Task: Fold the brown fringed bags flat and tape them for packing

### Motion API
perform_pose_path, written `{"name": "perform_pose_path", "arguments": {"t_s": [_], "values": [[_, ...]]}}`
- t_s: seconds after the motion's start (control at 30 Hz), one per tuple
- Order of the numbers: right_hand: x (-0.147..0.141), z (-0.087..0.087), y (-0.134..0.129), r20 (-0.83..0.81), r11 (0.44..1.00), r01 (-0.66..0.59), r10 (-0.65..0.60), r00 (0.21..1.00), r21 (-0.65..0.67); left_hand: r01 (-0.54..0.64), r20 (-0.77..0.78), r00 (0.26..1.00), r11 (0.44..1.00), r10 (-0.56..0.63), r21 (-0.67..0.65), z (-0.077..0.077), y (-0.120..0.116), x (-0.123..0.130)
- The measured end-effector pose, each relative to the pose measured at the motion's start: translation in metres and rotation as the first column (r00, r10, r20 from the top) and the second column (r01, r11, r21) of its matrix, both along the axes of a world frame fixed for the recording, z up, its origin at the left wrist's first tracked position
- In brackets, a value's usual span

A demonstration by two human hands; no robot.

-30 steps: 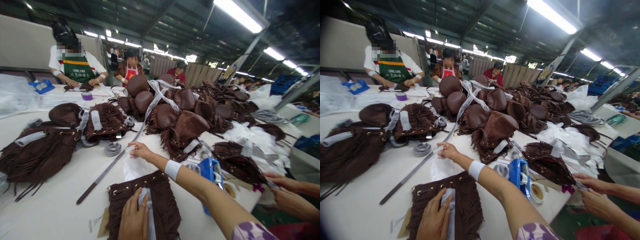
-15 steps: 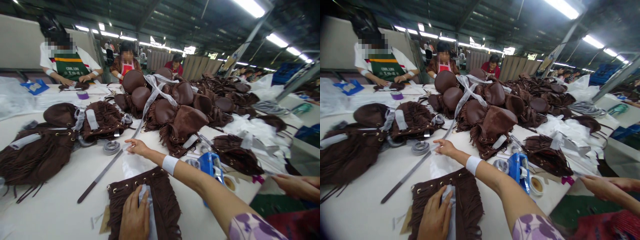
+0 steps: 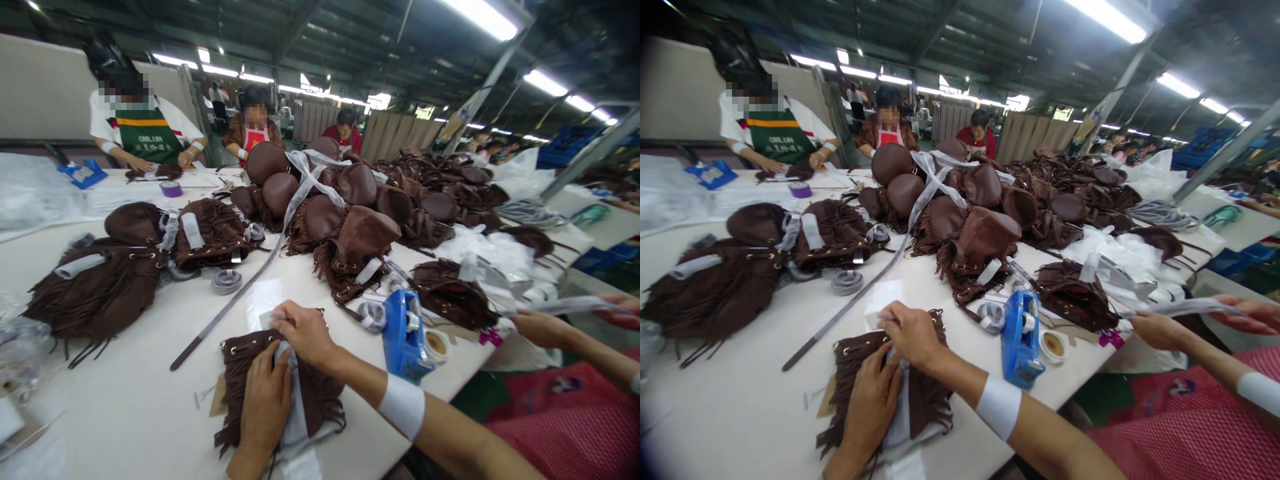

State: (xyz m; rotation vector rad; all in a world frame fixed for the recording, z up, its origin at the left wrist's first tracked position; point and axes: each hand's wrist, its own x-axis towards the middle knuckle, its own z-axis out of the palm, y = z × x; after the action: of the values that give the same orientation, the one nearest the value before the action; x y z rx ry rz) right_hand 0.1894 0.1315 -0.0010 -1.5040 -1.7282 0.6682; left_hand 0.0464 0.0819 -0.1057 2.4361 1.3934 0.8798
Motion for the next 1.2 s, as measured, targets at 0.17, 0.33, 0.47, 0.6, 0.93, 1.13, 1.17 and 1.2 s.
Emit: {"name": "perform_pose_path", "arguments": {"t_s": [0.17,0.33,0.47,0.6,0.93,1.13,1.17,1.2], "values": [[-0.008,-0.025,-0.070,0.001,0.999,0.013,-0.014,1.000,0.046,0.001,0.089,0.996,0.998,0.004,-0.057,0.001,-0.001,-0.002],[-0.017,-0.047,-0.100,-0.076,0.986,0.055,-0.043,0.996,0.155,-0.046,0.181,0.982,0.998,0.051,-0.032,-0.010,-0.001,-0.006],[-0.019,-0.056,-0.107,0.016,0.982,0.050,-0.054,0.998,0.180,-0.046,0.213,0.976,0.998,0.051,-0.031,-0.018,0.003,-0.008],[-0.016,-0.060,-0.109,0.152,0.984,0.025,-0.052,0.987,0.174,-0.011,0.220,0.975,0.999,0.020,-0.045,-0.019,0.007,-0.010],[-0.009,-0.064,-0.110,0.420,0.960,-0.169,0.061,0.906,0.224,-0.084,0.331,0.938,0.993,0.106,-0.079,-0.005,0.008,-0.009],[-0.007,-0.067,-0.108,0.493,0.951,-0.207,0.070,0.867,0.229,-0.106,0.349,0.927,0.988,0.138,-0.108,0.002,0.007,-0.007],[-0.007,-0.066,-0.109,0.498,0.951,-0.211,0.073,0.864,0.228,-0.098,0.346,0.929,0.990,0.129,-0.106,0.003,0.007,-0.008],[-0.006,-0.066,-0.109,0.503,0.950,-0.213,0.072,0.862,0.228,-0.088,0.344,0.931,0.991,0.119,-0.103,0.003,0.007,-0.008]]}}
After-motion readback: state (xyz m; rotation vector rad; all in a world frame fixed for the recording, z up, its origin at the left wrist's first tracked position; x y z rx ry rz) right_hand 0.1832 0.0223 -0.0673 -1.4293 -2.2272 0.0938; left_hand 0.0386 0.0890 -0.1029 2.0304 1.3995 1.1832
